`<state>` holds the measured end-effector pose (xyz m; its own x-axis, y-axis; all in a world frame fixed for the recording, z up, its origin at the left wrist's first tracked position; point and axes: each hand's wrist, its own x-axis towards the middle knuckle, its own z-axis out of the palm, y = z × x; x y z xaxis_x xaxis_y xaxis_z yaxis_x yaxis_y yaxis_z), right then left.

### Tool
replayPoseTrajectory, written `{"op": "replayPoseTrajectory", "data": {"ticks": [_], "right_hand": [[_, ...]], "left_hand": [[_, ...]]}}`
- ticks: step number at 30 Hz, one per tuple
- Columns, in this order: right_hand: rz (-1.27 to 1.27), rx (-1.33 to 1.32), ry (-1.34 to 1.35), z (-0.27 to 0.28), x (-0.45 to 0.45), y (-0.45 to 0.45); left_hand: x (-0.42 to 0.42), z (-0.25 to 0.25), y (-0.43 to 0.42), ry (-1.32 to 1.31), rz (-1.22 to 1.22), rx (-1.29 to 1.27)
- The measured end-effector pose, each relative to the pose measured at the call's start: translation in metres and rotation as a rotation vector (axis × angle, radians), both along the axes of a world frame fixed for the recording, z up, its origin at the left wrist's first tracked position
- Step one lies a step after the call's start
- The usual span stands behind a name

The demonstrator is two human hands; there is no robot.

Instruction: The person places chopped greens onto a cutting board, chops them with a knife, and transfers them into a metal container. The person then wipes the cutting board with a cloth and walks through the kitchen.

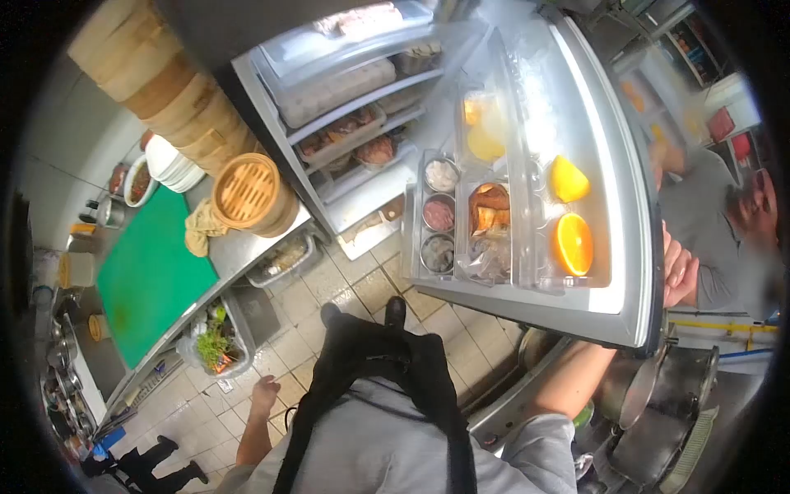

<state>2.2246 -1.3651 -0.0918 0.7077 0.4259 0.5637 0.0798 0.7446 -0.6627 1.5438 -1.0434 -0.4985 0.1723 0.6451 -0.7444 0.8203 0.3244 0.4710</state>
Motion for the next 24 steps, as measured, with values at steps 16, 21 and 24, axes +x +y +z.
{"op": "replayPoseTrajectory", "data": {"ticks": [16, 21, 24], "right_hand": [[0.793, -0.145, 0.529, -0.170, -0.147, 0.160], [1.005, -0.580, 0.612, -0.217, -0.173, 0.180], [1.122, -0.662, 0.547, -0.238, -0.169, 0.207]], "left_hand": [[-0.044, 0.049, -0.028, 0.038, 0.116, 0.436], [-0.021, 0.098, -0.165, 0.079, 0.517, 0.344], [-0.024, 0.066, -0.303, -0.010, 0.793, 0.349]]}}
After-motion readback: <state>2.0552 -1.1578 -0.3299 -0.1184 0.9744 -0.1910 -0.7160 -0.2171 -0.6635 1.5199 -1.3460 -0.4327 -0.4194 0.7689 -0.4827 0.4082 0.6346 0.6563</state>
